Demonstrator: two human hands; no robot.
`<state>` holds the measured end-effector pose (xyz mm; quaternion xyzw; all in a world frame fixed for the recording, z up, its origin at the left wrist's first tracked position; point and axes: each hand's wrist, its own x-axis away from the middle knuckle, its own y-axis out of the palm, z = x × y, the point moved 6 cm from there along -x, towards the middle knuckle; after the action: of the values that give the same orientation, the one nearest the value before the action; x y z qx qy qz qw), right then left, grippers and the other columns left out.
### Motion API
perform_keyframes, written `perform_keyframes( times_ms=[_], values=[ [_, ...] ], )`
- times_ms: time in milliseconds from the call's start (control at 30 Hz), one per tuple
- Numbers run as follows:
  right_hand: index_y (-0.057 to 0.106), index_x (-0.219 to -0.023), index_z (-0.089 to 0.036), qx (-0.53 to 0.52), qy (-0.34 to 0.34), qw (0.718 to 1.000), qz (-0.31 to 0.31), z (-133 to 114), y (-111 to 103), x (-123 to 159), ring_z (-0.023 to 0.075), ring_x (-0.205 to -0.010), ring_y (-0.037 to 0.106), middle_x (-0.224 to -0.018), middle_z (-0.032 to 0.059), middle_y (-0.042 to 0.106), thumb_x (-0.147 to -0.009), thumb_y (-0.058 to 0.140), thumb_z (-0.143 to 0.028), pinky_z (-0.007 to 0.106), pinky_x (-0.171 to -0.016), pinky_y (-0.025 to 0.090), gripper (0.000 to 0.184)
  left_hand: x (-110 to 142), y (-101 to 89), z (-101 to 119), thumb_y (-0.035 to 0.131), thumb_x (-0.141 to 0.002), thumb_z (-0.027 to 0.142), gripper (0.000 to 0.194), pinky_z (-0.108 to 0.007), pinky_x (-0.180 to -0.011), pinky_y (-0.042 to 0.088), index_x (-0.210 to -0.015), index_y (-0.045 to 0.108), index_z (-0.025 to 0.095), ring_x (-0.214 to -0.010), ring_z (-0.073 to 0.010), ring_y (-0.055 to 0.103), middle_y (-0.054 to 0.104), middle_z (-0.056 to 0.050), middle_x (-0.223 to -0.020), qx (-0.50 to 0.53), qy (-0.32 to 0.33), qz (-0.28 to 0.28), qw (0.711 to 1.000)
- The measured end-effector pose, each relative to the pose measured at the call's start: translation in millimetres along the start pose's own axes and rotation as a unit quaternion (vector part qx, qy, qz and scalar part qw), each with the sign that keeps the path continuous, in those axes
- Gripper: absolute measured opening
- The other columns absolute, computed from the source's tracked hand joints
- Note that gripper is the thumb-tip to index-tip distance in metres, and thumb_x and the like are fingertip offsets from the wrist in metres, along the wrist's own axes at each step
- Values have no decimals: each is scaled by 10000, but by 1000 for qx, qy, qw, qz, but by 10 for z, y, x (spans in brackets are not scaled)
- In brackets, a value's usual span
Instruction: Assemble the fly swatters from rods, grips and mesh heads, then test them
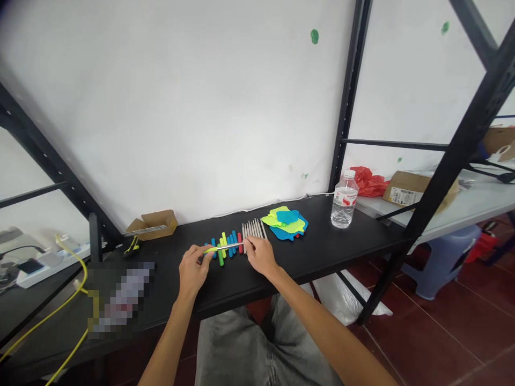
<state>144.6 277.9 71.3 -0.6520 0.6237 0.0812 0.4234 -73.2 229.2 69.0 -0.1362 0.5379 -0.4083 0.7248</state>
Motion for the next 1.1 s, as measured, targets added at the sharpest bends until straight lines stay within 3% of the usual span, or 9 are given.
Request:
perform_keyframes(
  times_ms=[200,333,400,467,533,633,767,933,1100],
  values=[
    [334,-522,-212,-41,43,998,11,59,25,13,121,-485,337,-485,-24,320,-960,361,-449,282,-505,219,499,-19,5,64,490,-937,424,297,-322,-735,415,-1008,721,250,-772,-201,556,610,-31,-834,8,16,-12,1000],
    [451,-532,-201,-15,43,999,-5,123,-1,-23,128,-487,420,-483,-13,440,-975,358,-447,271,-527,281,514,-19,14,62,488,-940,416,293,-317,-732,418,-1009,716,247,-802,-206,565,631,-32,-855,16,12,-17,1000],
    [592,-663,-200,48,35,998,7,236,-163,-76,159,-594,531,-606,13,592,-967,395,-431,266,-598,352,429,-20,17,28,488,-939,421,296,-315,-727,419,-995,718,244,-806,-207,565,633,-31,-847,9,-1,-10,1000],
    [670,-877,-198,144,54,986,64,439,-477,-122,215,-824,596,-853,64,691,-951,434,-402,287,-726,402,320,-23,19,-8,490,-936,433,304,-311,-717,419,-986,719,240,-793,-203,563,634,-28,-839,8,-12,-1,1000],
    [663,-1072,-174,246,113,955,118,706,-838,-133,280,-1031,557,-1078,124,676,-935,458,-394,336,-835,407,330,-25,25,-26,493,-933,445,310,-308,-710,420,-993,719,240,-770,-195,558,634,-24,-837,10,-15,3,1000],
    [612,-1222,-141,336,215,911,107,1087,-1182,-103,327,-1095,531,-1161,175,633,-907,488,-482,377,-858,419,480,-27,41,-22,492,-934,444,308,-306,-712,421,-1007,720,251,-779,-194,560,637,-25,-846,15,-8,-6,1000],
    [591,-1271,-156,351,280,892,58,1332,-1216,-57,335,-1042,596,-1174,179,611,-866,499,-573,383,-802,456,589,-26,38,-19,492,-934,439,299,-303,-711,418,-999,724,261,-804,-198,565,640,-26,-851,14,-14,-10,1000],
    [561,-1327,-144,279,332,900,47,1491,-1196,-32,344,-1043,632,-1173,188,639,-809,583,-532,381,-805,472,647,-22,34,-23,495,-931,441,297,-308,-713,416,-1003,728,271,-798,-199,563,635,-24,-834,9,-17,-11,1000],
    [678,-1165,-209,242,344,907,34,1617,-1410,-4,308,-1014,659,-1034,108,729,-809,586,-390,348,-786,478,410,-18,37,-22,491,-933,438,295,-311,-730,422,-1002,724,271,-802,-201,567,643,-25,-853,13,-18,-11,1000]
  ],
)
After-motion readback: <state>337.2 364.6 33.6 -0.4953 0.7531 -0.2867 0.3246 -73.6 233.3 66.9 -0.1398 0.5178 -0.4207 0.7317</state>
